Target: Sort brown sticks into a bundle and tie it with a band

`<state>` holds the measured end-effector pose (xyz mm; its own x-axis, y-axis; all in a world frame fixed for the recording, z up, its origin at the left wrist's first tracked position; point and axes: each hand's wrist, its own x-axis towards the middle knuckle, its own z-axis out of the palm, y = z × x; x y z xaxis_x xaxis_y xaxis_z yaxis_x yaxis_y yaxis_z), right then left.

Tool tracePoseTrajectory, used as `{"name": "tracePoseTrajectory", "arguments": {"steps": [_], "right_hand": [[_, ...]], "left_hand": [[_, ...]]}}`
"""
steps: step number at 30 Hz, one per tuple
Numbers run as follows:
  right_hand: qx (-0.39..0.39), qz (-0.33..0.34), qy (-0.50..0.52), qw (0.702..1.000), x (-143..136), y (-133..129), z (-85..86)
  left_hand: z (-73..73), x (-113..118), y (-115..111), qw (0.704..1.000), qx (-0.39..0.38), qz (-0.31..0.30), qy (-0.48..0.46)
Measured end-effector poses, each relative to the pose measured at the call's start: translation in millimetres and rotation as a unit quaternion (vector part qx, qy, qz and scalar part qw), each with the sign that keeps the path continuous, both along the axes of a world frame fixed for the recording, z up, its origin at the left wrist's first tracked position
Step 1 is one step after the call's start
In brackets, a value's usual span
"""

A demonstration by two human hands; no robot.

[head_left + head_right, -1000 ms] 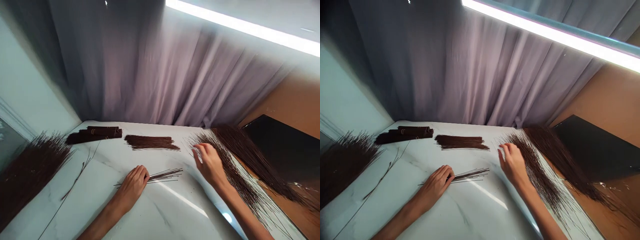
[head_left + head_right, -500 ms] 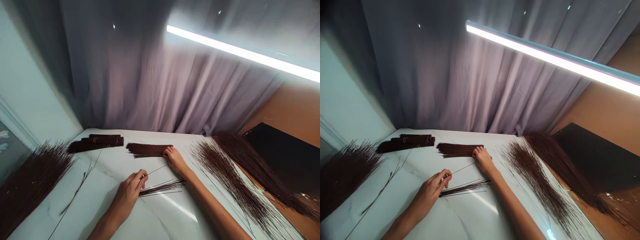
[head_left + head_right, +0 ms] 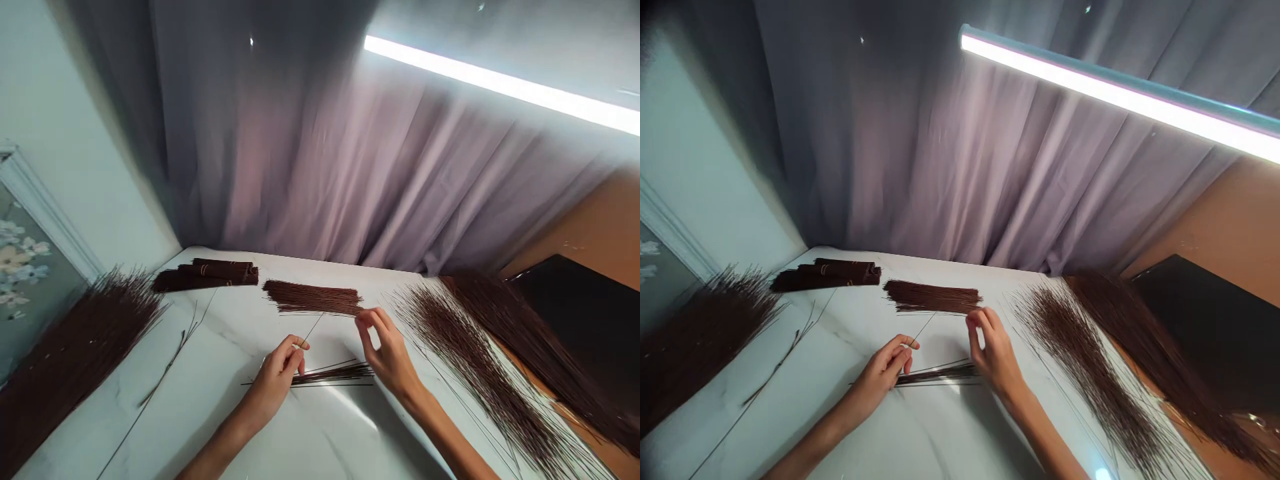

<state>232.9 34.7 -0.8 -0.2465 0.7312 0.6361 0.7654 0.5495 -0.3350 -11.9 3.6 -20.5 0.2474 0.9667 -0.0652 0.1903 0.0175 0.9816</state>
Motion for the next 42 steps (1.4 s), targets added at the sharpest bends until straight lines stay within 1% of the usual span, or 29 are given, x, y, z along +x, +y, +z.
{"name": "tracePoseTrajectory", "arguments": {"steps": [2, 4, 7, 11, 15, 19, 23, 27, 32, 35, 39, 41, 42], "right_hand": [[-0.033, 0.035, 0.040, 0.998, -11.9, -24.2, -3.5], [-0.061, 0.058, 0.053, 0.995, -23.5, -42.0, -8.6], [-0.061, 0.044, 0.042, 0.996, -34.9, -53.9, -15.1], [-0.061, 0.038, 0.046, 0.996, -40.7, -56.0, -18.9], [-0.076, 0.045, 0.046, 0.995, -43.8, -59.1, -21.8], [-0.081, 0.035, 0.030, 0.996, -45.5, -62.7, -25.0], [-0.087, 0.036, 0.022, 0.995, -46.4, -63.9, -26.6], [-0.102, 0.039, 0.028, 0.994, -45.9, -64.0, -26.5], [-0.114, 0.069, 0.063, 0.989, -43.2, -62.6, -22.7], [-0.136, 0.080, 0.090, 0.983, -42.5, -63.8, -22.7], [-0.181, 0.093, 0.125, 0.971, -40.8, -65.6, -27.3], [-0.226, 0.103, 0.136, 0.959, -36.0, -60.5, -23.9], [-0.255, 0.112, 0.137, 0.951, -32.1, -55.8, -18.4]], "left_hand": [[2.0, 3.5, -1.1, 0.998, -0.034, -0.013, -0.045], [4.2, 6.1, -3.1, 0.995, -0.058, -0.026, -0.077], [4.1, 8.2, -5.2, 0.990, -0.080, -0.030, -0.116], [1.4, 9.4, -4.4, 0.987, -0.064, -0.007, -0.148], [5.2, 10.3, -2.9, 0.989, -0.063, 0.018, -0.130], [10.0, 9.9, -1.0, 0.991, -0.055, 0.038, -0.119], [11.1, 8.8, 0.4, 0.991, -0.051, 0.054, -0.109], [11.8, 8.9, -2.0, 0.991, -0.044, 0.047, -0.121], [14.1, 11.2, -6.8, 0.989, -0.034, 0.035, -0.138], [13.6, 12.6, -7.3, 0.988, -0.034, 0.033, -0.145], [15.3, 12.1, -7.2, 0.987, -0.031, 0.035, -0.152], [19.9, 10.8, -10.3, 0.987, -0.035, 0.027, -0.152], [23.0, 10.2, -13.2, 0.988, -0.040, 0.009, -0.148]]}}
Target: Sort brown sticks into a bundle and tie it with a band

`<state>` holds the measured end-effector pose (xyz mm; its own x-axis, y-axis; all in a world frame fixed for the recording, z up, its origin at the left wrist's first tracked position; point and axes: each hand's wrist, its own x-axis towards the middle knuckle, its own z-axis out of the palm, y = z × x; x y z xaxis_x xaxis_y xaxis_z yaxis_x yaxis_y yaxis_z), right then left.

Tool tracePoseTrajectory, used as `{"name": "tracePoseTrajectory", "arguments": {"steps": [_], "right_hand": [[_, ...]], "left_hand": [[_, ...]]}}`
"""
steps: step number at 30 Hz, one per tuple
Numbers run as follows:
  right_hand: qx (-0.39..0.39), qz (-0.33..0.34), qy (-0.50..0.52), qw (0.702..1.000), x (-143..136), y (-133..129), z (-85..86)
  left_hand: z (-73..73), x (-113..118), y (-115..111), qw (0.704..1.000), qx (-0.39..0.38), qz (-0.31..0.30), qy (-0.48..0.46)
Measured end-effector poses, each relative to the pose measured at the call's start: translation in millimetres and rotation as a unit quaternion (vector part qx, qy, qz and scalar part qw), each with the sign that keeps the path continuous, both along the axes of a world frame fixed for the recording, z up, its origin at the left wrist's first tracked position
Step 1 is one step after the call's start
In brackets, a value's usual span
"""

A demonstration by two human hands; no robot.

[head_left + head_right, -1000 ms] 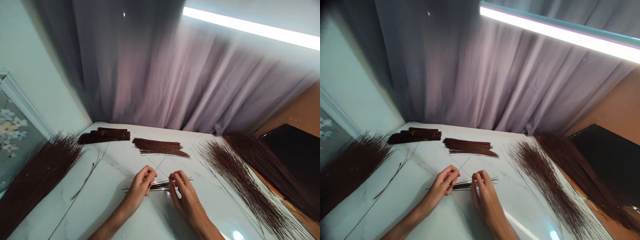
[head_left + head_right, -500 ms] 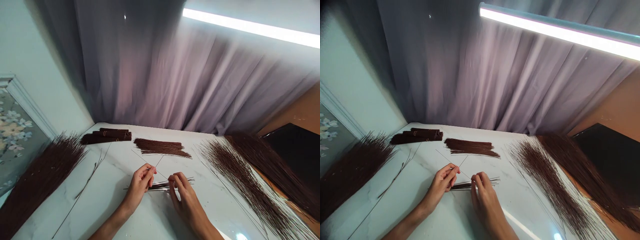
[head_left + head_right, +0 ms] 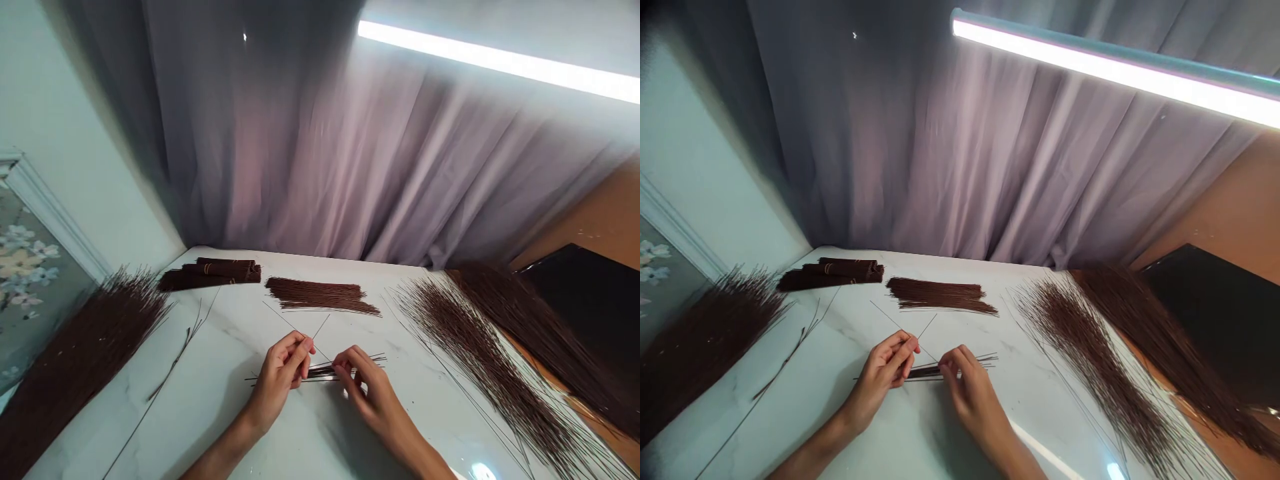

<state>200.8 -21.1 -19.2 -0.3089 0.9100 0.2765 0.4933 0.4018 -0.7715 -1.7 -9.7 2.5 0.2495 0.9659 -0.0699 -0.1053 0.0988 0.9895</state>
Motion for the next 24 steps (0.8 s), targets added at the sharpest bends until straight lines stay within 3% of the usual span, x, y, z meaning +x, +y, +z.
{"name": "tracePoseTrajectory", "arguments": {"steps": [3, 5, 6, 8, 10, 12, 14, 15, 18, 20, 22, 24], "right_hand": [[-0.045, 0.064, -0.019, 0.997, 14.7, 17.4, 32.4], [0.022, 0.092, -0.064, 0.993, 21.5, 21.9, 58.3], [0.084, 0.093, -0.094, 0.988, 22.1, 19.4, 67.7], [0.206, 0.070, -0.138, 0.966, 17.8, 4.0, 71.6], [0.266, 0.023, -0.121, 0.956, 9.9, -18.7, 53.6], [0.240, -0.025, -0.049, 0.969, 5.4, -35.9, 24.2], [0.137, -0.020, -0.022, 0.990, 8.3, -37.4, 3.1], [0.076, 0.002, -0.030, 0.997, 12.3, -31.7, 0.8], [-0.017, 0.093, -0.080, 0.992, 26.8, -3.4, 27.2], [0.042, 0.118, -0.123, 0.984, 30.0, 8.6, 53.9], [0.145, 0.088, -0.153, 0.974, 24.8, 5.6, 65.9], [0.211, 0.022, -0.120, 0.970, 15.3, -9.5, 55.9]], "left_hand": [[9.0, 0.2, -11.6, 0.990, -0.008, -0.139, 0.027], [12.7, 2.3, -16.8, 0.973, 0.008, -0.221, 0.063], [13.7, 3.5, -17.4, 0.969, 0.023, -0.231, 0.082], [15.1, 4.6, -14.1, 0.976, 0.048, -0.181, 0.112], [16.8, 2.9, -8.1, 0.988, 0.041, -0.103, 0.109], [19.3, -0.6, -5.0, 0.994, 0.016, -0.068, 0.086], [20.8, -2.8, -8.4, 0.994, 0.003, -0.095, 0.061], [20.5, -2.5, -12.2, 0.991, 0.002, -0.124, 0.054], [14.0, 3.8, -24.2, 0.969, 0.000, -0.239, 0.059], [7.0, 9.2, -25.6, 0.961, 0.008, -0.262, 0.092], [1.7, 11.9, -19.5, 0.972, 0.029, -0.195, 0.125], [0.8, 10.2, -10.3, 0.987, 0.041, -0.093, 0.125]]}}
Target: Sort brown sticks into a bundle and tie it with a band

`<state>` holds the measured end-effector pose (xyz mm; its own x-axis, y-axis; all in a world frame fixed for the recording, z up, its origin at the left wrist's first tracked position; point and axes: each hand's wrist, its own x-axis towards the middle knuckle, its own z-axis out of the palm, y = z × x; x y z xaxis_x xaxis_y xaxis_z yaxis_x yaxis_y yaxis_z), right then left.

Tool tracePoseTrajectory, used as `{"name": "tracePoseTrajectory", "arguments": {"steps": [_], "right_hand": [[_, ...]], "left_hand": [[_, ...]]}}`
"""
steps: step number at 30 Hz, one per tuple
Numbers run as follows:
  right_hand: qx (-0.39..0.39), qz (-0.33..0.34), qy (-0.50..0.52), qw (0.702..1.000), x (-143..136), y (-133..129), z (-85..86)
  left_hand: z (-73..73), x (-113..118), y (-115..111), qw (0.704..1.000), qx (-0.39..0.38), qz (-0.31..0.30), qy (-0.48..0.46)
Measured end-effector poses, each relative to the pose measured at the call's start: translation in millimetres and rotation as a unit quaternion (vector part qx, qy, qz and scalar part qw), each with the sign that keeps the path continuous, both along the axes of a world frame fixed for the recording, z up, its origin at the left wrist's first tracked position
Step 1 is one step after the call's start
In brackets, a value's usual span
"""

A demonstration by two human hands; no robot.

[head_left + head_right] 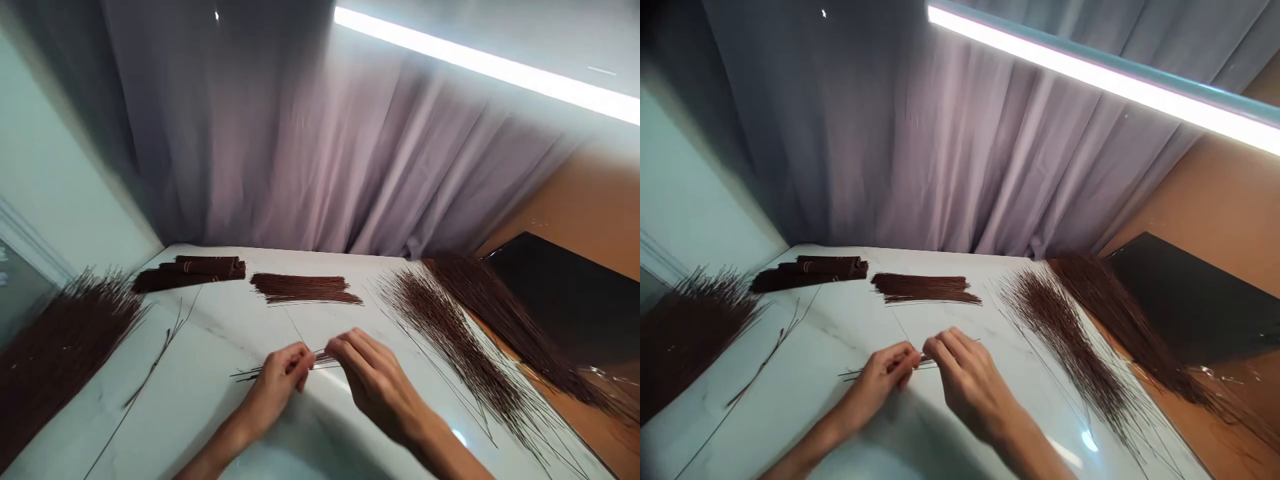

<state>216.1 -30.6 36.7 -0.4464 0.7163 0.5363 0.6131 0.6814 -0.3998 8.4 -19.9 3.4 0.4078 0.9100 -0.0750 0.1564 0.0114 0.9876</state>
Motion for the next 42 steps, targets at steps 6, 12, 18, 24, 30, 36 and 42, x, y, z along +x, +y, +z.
{"name": "tracePoseTrajectory", "arguments": {"steps": [6, 12, 18, 24, 30, 36, 42], "right_hand": [[-0.148, -0.048, 0.139, 0.978, -2.7, -24.3, -55.9], [-0.240, -0.063, 0.160, 0.955, 16.8, -6.5, -34.3], [-0.250, -0.047, 0.147, 0.956, 23.5, -11.0, -34.7], [-0.265, -0.032, 0.127, 0.955, 26.9, -4.6, -34.8], [-0.057, -0.008, 0.005, 0.998, 21.1, 12.3, 0.3], [0.073, -0.064, -0.015, 0.995, -4.3, -37.3, -18.0], [-0.010, -0.103, 0.040, 0.994, 11.1, -31.2, -41.9]], "left_hand": [[15.4, -11.2, 1.4, 0.993, -0.084, 0.024, -0.080], [23.3, -7.3, -9.0, 0.985, -0.127, -0.019, -0.111], [18.2, -6.4, -9.2, 0.988, -0.117, -0.031, -0.097], [23.4, -7.6, -13.2, 0.992, -0.091, -0.049, -0.068], [24.4, -0.3, -19.7, 0.995, -0.022, -0.090, 0.037], [8.1, -4.5, -4.8, 0.999, -0.022, 0.034, -0.010], [14.0, -8.7, -5.9, 0.992, -0.092, 0.014, -0.085]]}}
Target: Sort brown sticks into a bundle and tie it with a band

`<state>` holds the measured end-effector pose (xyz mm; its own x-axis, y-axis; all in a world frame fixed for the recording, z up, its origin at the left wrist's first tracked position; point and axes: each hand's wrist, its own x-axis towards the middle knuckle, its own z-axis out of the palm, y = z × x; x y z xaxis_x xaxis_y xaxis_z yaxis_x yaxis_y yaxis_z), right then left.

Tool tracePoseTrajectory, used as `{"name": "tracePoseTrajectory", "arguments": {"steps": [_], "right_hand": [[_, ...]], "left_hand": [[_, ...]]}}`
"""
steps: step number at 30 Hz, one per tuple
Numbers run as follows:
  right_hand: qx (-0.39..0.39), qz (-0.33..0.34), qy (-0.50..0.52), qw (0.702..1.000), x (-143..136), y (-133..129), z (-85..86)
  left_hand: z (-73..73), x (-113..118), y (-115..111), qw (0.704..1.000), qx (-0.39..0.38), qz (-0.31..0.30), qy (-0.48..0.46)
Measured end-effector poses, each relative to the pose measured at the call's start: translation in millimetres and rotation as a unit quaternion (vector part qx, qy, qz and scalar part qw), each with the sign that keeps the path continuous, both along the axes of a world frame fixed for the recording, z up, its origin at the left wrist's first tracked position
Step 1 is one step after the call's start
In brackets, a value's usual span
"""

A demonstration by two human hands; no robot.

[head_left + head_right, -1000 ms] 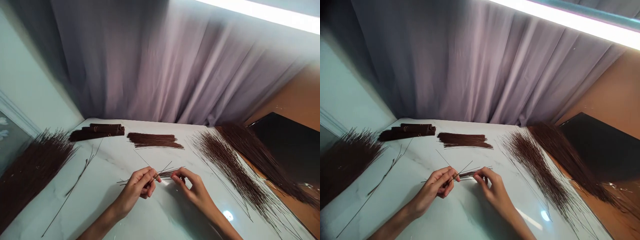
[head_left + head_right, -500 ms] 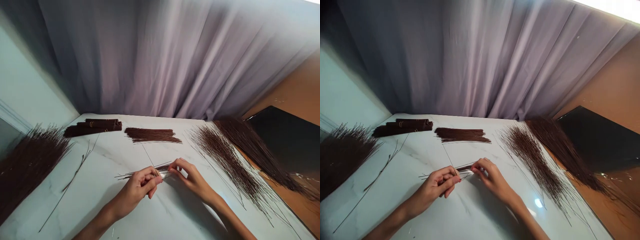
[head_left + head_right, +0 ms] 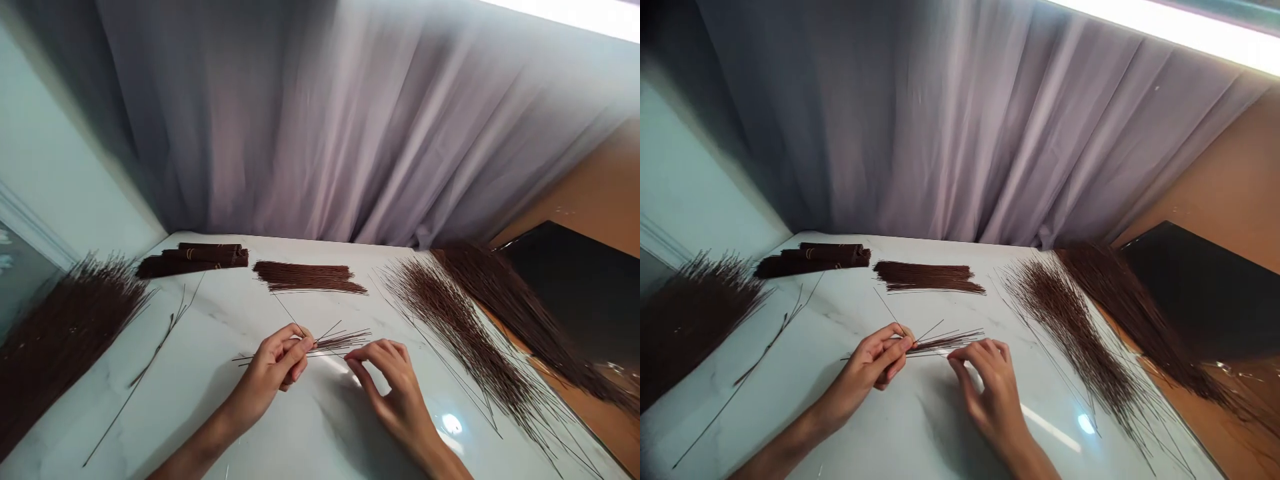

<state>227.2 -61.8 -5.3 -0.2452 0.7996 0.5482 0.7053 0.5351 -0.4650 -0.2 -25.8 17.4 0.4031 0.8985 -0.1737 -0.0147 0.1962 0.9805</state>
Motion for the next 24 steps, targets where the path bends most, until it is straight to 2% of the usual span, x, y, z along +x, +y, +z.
{"name": "tracePoseTrajectory", "arguments": {"steps": [5, 8, 16, 21, 24], "right_hand": [[-0.043, 0.032, -0.019, 0.998, 8.9, 8.3, 10.8], [-0.076, 0.056, -0.038, 0.995, 16.0, 13.8, 16.2], [-0.144, 0.047, -0.025, 0.988, 38.3, 46.4, 46.2], [-0.134, 0.061, -0.027, 0.989, 37.6, 56.0, 53.5], [-0.103, 0.055, -0.046, 0.992, 36.8, 57.4, 54.1]], "left_hand": [[3.1, 2.3, 1.2, 0.999, 0.015, -0.028, 0.029], [2.0, 1.9, 2.1, 0.998, 0.015, -0.023, 0.053], [-10.1, 0.3, 3.1, 0.996, 0.018, -0.041, 0.074], [-16.7, 3.5, 8.4, 0.998, -0.012, -0.022, 0.058], [-17.4, 7.3, 10.1, 0.999, 0.003, -0.005, 0.040]]}}
